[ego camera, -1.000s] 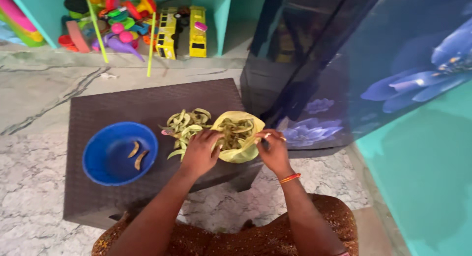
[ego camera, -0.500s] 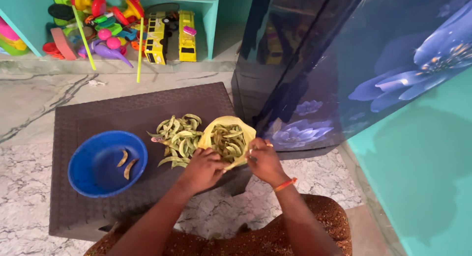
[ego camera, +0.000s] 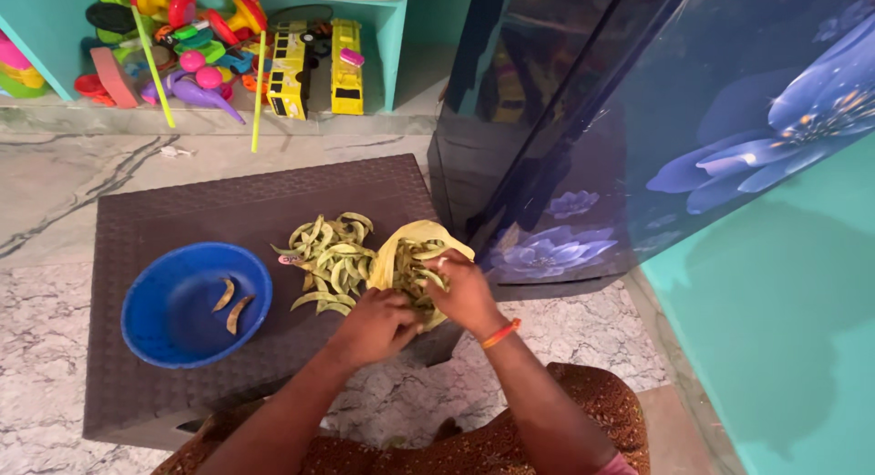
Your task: The person opens a refrigerator, retrieves a yellow plastic bag containing green vegetables, and places it on a small table. They then untie the bag and sort the vegetables by hand, separating some pieces into a blue bowl while leaving the rest on the table.
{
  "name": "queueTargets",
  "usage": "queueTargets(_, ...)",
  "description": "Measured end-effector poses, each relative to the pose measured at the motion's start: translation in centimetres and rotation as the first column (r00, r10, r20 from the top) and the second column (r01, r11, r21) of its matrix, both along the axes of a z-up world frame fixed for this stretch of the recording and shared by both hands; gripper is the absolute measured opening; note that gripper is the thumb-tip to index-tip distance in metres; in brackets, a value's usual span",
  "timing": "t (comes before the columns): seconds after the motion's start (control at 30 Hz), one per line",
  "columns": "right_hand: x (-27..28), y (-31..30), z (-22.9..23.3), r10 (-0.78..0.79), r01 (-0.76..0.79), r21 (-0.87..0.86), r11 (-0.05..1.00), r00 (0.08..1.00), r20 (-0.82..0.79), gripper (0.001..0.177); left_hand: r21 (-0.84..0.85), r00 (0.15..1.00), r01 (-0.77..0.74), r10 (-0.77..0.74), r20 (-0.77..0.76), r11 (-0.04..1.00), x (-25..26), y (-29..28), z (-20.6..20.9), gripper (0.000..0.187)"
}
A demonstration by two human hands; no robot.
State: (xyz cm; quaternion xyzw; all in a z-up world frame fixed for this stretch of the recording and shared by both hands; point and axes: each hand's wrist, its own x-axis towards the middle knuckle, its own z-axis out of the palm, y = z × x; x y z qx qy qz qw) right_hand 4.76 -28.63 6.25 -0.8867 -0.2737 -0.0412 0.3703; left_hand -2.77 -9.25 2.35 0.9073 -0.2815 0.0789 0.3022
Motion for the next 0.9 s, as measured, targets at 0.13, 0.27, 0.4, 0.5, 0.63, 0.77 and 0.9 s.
queueTargets(0.13, 1.0, 1.5, -1.5, 0.072, -0.025, -0.172, 0.985, 0.959, 0.274, 0.046, -0.179, 0.980, -0.159, 0.177, 0.091, 0.971, 0.3, 0.6, -0.2, 0.015)
queueTargets(0.27, 2.9, 1.2, -3.4, -0.179, 0.212, -0.153, 0.965, 0.962, 0.208, 0.030, -0.112, 0.926, -0.378, 0.376, -0.041, 0.919, 0.6, 1.2, -0.4, 0.015)
queueTargets(0.4, 4.6, 0.0, -3.9, -0.280, 0.315, -0.178, 0.932, 0.939, 0.199, 0.028, -0.133, 0.894, -0.448, 0.446, -0.050, 0.884, 1.0, 1.6, -0.9, 0.021)
queueTargets(0.5, 4.5, 0.1, -3.5, -0.197, 0.227, -0.100, 0.969, 0.949, 0.245, 0.028, -0.176, 0.892, -0.445, 0.452, -0.001, 0.878, 1.6, 1.7, -1.3, 0.033)
queueTargets(0.63, 4.1, 1.8, -3.3, 0.015, 0.009, -0.074, 0.997, 0.947, 0.322, 0.015, -0.172, 0.886, -0.463, 0.461, -0.050, 0.870, 1.8, 1.6, -1.7, 0.035)
queueTargets(0.77, 4.6, 3.4, -4.4, 0.035, 0.047, -0.251, 0.967, 0.950, 0.311, 0.024, -0.164, 0.884, -0.467, 0.466, -0.048, 0.869, 1.8, 1.6, -1.4, 0.031)
queueTargets(0.9, 5.5, 3.3, -5.7, 0.046, 0.048, -0.258, 0.965, 0.937, 0.347, 0.021, -0.183, 0.889, -0.457, 0.455, -0.057, 0.870, 1.5, 1.7, -0.7, 0.029)
